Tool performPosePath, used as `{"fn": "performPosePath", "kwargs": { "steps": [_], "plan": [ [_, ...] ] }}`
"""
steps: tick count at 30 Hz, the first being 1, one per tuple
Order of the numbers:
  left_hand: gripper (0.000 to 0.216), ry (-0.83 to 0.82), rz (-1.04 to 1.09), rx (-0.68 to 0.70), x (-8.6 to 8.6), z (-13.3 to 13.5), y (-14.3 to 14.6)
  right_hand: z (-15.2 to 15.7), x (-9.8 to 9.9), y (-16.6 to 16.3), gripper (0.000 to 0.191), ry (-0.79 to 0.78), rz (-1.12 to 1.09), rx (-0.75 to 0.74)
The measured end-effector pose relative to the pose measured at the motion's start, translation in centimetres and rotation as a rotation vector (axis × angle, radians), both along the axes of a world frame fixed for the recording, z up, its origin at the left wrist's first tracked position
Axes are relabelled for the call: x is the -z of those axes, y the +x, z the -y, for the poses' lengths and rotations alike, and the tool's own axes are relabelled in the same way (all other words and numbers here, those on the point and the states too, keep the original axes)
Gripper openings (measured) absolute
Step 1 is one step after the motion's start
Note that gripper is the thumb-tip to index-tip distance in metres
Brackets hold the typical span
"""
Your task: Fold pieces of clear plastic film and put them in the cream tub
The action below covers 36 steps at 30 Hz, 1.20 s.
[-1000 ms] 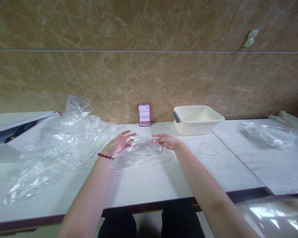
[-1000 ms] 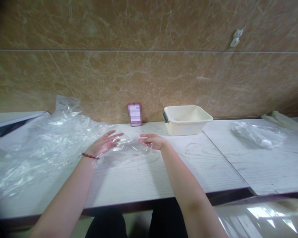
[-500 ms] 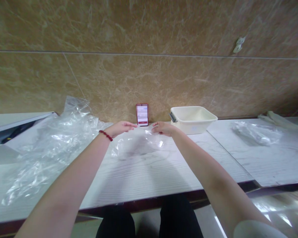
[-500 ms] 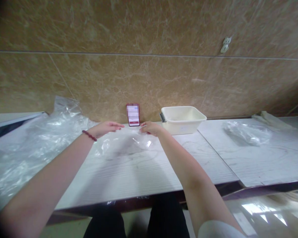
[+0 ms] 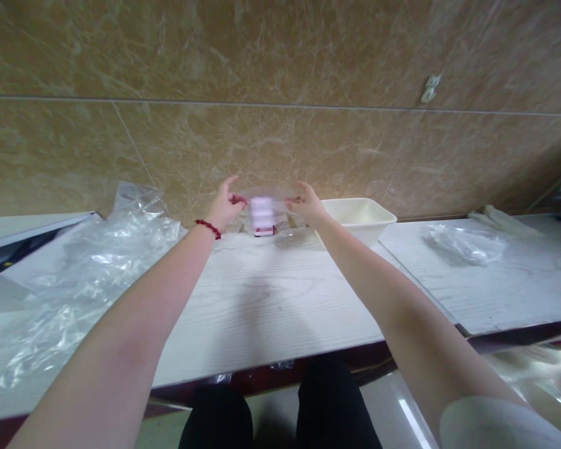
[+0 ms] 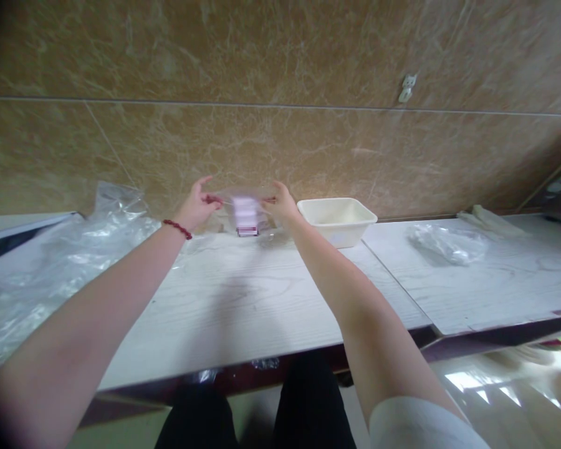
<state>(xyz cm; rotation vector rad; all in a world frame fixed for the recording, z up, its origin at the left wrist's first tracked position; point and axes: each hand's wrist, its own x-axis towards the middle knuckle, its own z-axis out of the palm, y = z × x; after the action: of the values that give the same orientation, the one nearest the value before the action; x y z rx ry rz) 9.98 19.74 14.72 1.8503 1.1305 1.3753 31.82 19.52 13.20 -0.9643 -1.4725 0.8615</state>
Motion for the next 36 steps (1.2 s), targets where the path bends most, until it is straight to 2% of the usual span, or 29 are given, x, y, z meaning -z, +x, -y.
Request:
{"fn": "performPosePath", "kwargs": {
  "steps": [4, 8, 13, 15, 17, 21, 27, 29, 31, 33, 36],
  "plan": [
    [0.077, -0.01, 0.074, 0.053, 1.7, 1.6, -0.1, 2.9, 1.3, 0.4, 0.078, 0.02, -0.021, -0.057],
    [0.073, -0.073, 0.027, 0.153, 5.4, 3.7, -0.7, 5.6, 4.8, 0.8, 0.073, 0.011, 0.048, -0.045],
    [0.038, -0.104, -0.239, 0.167, 10.5, 6.7, -1.5, 7.9, 10.7, 1.6, 0.043, 0.035, 0.318, -0.051],
    [0.024, -0.078, -0.372, 0.219, 11.9, 7.9, -1.7, 8.9, 12.3, 2.0, 0.023, 0.074, 0.447, -0.082],
    [0.018, -0.038, -0.454, 0.291, 12.7, 9.0, -1.9, 9.9, 13.2, 2.4, 0.013, 0.095, 0.576, -0.129],
    [0.016, 0.027, -0.546, 0.418, 13.4, 10.9, -2.0, 12.1, 13.4, 2.9, 0.017, 0.124, 0.75, -0.286],
    [0.019, 0.07, -0.668, 0.462, 13.4, 13.0, -3.1, 15.0, 11.9, 4.1, 0.022, 0.123, 0.906, -0.359],
    [0.028, 0.058, -0.661, 0.516, 13.1, 13.3, -3.6, 15.4, 11.3, 4.7, 0.028, 0.128, 0.929, -0.407],
    [0.031, 0.043, -0.622, 0.566, 12.8, 13.4, -3.8, 15.3, 10.9, 4.9, 0.031, 0.141, 0.913, -0.393],
    [0.031, 0.022, -0.562, 0.5, 12.8, 13.1, -3.3, 14.7, 10.8, 4.2, 0.029, 0.166, 0.852, -0.283],
    [0.037, -0.001, -0.547, 0.235, 13.3, 12.2, -1.1, 13.1, 11.3, 1.7, 0.028, 0.166, 0.821, -0.074]
  ]
}}
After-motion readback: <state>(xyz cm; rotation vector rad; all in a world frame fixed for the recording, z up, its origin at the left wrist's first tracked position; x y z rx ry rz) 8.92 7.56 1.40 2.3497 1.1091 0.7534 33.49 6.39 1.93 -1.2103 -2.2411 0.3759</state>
